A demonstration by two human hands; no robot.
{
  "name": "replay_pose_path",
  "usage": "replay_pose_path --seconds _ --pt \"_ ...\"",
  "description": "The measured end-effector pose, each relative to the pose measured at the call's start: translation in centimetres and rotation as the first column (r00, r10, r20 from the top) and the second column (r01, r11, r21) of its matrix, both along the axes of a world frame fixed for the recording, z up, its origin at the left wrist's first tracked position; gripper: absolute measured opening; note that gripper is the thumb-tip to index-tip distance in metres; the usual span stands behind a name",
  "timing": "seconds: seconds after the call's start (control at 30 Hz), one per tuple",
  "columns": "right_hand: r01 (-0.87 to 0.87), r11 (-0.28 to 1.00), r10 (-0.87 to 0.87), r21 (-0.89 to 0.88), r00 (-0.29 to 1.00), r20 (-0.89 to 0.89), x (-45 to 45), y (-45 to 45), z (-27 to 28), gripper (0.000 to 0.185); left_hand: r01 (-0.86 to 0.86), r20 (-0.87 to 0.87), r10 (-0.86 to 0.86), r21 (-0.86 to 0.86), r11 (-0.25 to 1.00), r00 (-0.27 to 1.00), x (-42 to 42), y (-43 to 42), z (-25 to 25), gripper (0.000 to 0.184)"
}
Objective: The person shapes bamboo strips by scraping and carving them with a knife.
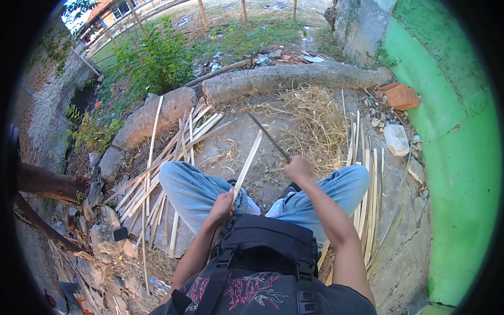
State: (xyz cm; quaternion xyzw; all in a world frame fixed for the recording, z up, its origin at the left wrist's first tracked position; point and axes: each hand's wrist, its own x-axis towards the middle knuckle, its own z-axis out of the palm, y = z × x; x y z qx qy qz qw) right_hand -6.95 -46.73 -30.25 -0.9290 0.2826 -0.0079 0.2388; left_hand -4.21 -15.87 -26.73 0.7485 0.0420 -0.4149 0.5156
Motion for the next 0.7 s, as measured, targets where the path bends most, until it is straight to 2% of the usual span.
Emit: replay_pose_path --seconds 0.1,0.2,0.3,0.33,0.4,0.47,0.57,0.6,0.7 --pt "-0.177 0.979 0.175 0.104 0.984 0.025 -1.7 5.6 2.0 0.024 -0.003 -0.034 0.003 -0.007 1.0 0.999 1.3 -0.7 -0.2 0.052" --pt "-0.4 0.913 0.401 0.085 0.916 0.006 -4.3 9.3 3.9 0.022 0.025 -0.062 -0.024 0.009 1.0 0.998 1.7 -0.9 0.6 0.053" --pt "-0.419 0.906 0.415 0.054 0.907 0.065 -4.8 8.7 2.4 0.023 0.068 -0.1 -0.07 -0.018 0.997 0.993 1.5 -1.2 1.8 0.053" --pt "-0.411 0.912 0.405 0.001 0.9 0.162 -4.2 6.8 -0.3 0.023 0.09 -0.117 -0.096 -0.048 0.995 0.988 1.5 -1.0 1.2 0.052" --pt "-0.066 0.996 0.062 0.059 0.997 0.054 -1.5 2.9 -0.5 0.024 0.108 -0.124 -0.119 -0.094 0.99 0.985 1.2 -1.1 0.4 0.052" --pt "0.179 0.98 -0.176 0.085 0.984 -0.037 0.4 -1.8 -0.2 0.026 0.081 -0.107 -0.093 -0.114 0.99 0.99 0.1 -0.8 -0.4 0.053" --pt "0.075 0.994 -0.081 -0.078 0.994 -0.076 0.4 -2.5 1.9 0.028 0.084 -0.089 -0.102 -0.183 0.98 0.991 -0.2 -0.4 -1.3 0.051" --pt "0.099 0.994 -0.101 -0.049 0.994 -0.042 0.2 -0.9 3.2 0.029 0.034 -0.18 -0.071 -0.199 0.979 0.981 -0.1 -0.6 -0.5 0.049" --pt "-0.016 0.997 0.013 0.079 0.999 0.038 -1.3 2.5 3.3 0.028 -0.036 -0.403 -0.077 -0.264 0.964 0.912 0.9 -0.9 1.2 0.048"
